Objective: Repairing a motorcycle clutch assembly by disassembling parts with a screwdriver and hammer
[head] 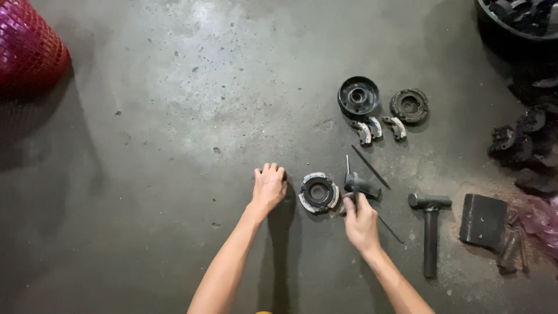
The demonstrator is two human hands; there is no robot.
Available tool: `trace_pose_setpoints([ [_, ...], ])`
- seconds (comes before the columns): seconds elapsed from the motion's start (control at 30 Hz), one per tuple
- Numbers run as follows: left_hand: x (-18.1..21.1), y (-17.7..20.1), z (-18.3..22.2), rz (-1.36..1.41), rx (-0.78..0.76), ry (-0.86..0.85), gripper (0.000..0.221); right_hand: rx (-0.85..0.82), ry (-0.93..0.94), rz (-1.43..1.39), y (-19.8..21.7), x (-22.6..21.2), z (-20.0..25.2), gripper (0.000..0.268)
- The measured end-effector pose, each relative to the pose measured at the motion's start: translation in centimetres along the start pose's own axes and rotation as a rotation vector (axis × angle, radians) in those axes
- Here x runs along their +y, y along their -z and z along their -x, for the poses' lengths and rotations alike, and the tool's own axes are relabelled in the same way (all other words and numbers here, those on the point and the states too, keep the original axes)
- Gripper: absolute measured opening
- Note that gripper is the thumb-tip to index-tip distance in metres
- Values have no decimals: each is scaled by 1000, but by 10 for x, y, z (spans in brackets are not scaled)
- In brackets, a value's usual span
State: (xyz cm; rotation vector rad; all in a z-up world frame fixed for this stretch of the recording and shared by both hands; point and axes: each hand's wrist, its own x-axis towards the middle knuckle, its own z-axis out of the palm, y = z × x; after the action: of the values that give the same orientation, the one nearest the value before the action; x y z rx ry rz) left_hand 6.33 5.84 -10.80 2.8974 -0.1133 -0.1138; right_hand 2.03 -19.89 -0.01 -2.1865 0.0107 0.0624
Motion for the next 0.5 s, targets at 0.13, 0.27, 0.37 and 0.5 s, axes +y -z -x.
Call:
trace_pose_setpoints([
  [0.13, 21, 22, 13, 810, 81, 321, 12, -265, -336, -50, -18, 33, -10, 31],
  [0.27, 42, 64, 34, 1298, 190, 533, 14, -395, -225, 122, -27, 20, -2, 45],
  [0.37, 58, 104, 43, 1373, 260, 523, 15, -434, -163, 48, -17, -47, 3, 50],
  [0.5, 63, 93, 50, 1388, 300, 470, 15, -406, -143, 32, -19, -52, 2, 43],
])
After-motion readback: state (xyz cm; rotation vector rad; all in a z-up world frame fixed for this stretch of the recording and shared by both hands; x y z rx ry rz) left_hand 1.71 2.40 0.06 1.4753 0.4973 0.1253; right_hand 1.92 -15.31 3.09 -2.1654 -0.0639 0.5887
